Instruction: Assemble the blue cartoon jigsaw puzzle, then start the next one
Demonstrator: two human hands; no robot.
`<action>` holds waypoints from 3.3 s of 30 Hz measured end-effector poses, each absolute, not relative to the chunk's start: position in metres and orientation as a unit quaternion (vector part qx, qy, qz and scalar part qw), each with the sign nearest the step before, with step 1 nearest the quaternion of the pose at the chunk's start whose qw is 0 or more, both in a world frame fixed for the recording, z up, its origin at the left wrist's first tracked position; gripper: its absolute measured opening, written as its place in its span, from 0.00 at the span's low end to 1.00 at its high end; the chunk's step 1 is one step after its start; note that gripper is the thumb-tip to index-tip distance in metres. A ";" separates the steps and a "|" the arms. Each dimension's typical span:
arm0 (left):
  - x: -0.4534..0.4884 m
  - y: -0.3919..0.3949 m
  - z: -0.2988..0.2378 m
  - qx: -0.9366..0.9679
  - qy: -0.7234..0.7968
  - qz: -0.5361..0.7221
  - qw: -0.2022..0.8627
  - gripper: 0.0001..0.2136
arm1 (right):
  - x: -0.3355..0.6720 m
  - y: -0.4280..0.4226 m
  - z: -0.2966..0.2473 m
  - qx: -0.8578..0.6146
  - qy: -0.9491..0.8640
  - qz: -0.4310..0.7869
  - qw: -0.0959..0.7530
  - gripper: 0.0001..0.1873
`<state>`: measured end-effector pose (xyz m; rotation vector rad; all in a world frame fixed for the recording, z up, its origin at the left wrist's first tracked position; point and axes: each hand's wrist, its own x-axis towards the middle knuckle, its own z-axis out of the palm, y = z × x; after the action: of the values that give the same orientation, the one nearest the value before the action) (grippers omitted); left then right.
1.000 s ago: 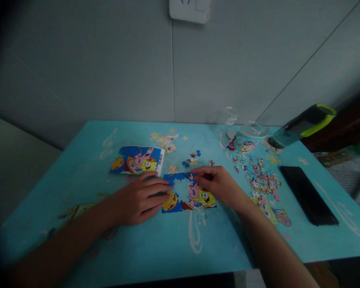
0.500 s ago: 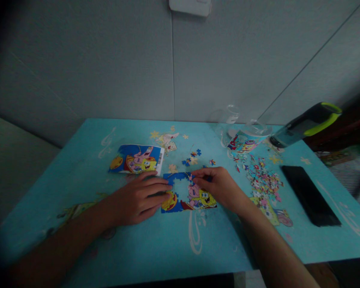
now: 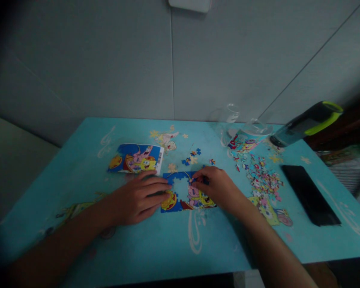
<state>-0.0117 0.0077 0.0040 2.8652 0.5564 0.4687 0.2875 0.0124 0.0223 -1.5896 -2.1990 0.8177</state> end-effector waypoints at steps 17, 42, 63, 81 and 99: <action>-0.012 0.008 0.004 0.966 0.188 0.155 0.093 0.13 | 0.285 0.011 0.027 -0.495 -0.813 0.253 0.173 0.08; -0.012 0.006 0.000 0.964 0.192 0.155 0.096 0.17 | 0.288 0.007 0.026 -0.432 -0.884 0.120 0.130 0.15; -0.012 0.006 0.004 0.965 0.190 0.153 0.098 0.14 | 0.292 0.004 0.035 -0.433 -0.888 0.145 0.058 0.14; -0.012 0.006 0.006 0.967 0.188 0.142 0.093 0.14 | 0.286 0.012 0.020 -0.465 -0.841 0.216 0.174 0.08; -0.013 0.006 0.006 0.967 0.190 0.136 0.099 0.15 | 0.295 0.014 0.025 -0.464 -0.825 0.269 0.177 0.13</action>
<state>-0.0129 0.0063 0.0059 2.8617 0.5624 0.4021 0.2954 0.0140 0.0255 -1.3142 -2.3346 0.7616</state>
